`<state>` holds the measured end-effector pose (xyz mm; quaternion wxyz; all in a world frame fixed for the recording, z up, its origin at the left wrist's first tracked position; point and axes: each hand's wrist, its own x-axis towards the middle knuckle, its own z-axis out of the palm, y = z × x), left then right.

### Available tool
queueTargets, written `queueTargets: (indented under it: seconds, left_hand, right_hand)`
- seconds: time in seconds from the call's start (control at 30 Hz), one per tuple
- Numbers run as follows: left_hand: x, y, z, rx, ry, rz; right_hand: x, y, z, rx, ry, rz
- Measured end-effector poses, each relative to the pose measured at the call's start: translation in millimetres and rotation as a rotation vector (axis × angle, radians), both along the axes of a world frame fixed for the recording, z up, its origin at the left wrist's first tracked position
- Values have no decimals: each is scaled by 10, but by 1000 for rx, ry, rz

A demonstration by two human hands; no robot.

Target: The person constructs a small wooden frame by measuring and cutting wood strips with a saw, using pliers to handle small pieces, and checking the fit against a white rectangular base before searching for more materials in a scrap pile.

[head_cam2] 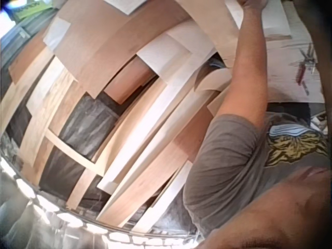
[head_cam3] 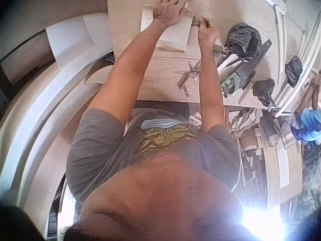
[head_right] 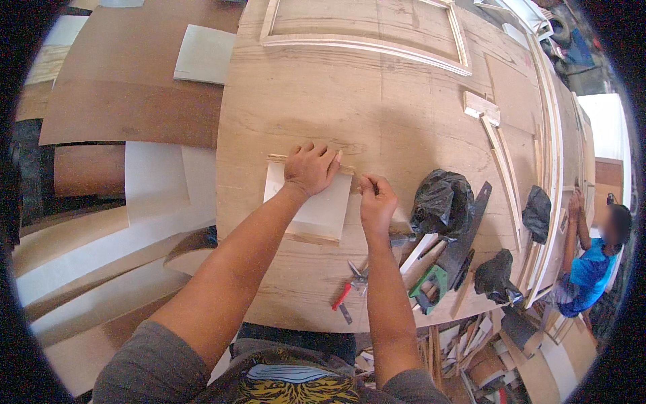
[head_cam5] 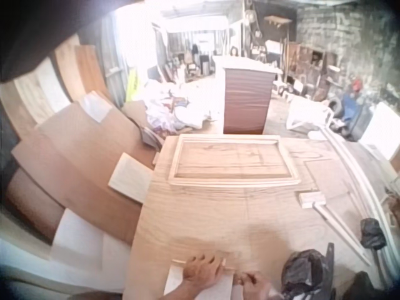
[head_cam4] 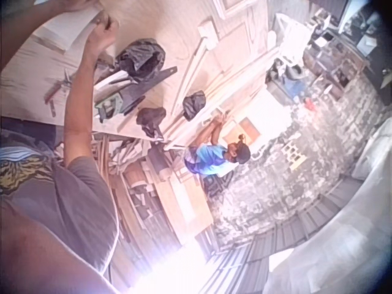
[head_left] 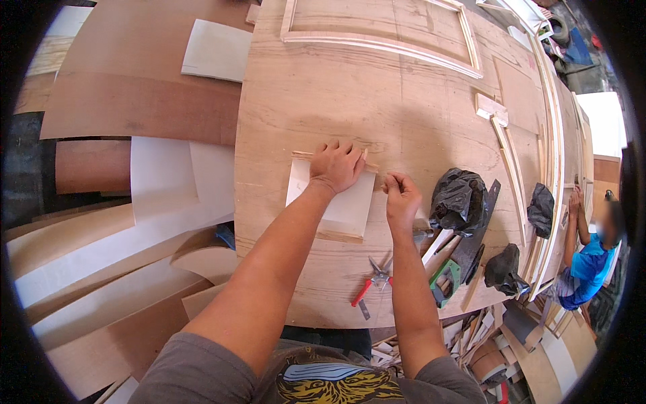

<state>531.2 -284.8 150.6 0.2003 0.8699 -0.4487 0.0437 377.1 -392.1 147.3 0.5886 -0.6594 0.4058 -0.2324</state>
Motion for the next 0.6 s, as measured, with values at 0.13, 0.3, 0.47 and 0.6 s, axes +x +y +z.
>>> queueTargets:
  seconds: [0.13,0.3,0.47,0.6]
  left_hand:
    - [8,2,-3,22,-10,-5]
    - [4,8,-5,-12,-16,4]
    - [-2,4,5,9,-15,18]
    - [6,5,-5,1,-17,17]
  right_hand:
    - [107,-25,129,-235,-3,102]
    - [223,-41,145,-381,25,189]
    - [243,-100,134,-542,65,217]
    - [234,-107,107,-526,68,216]
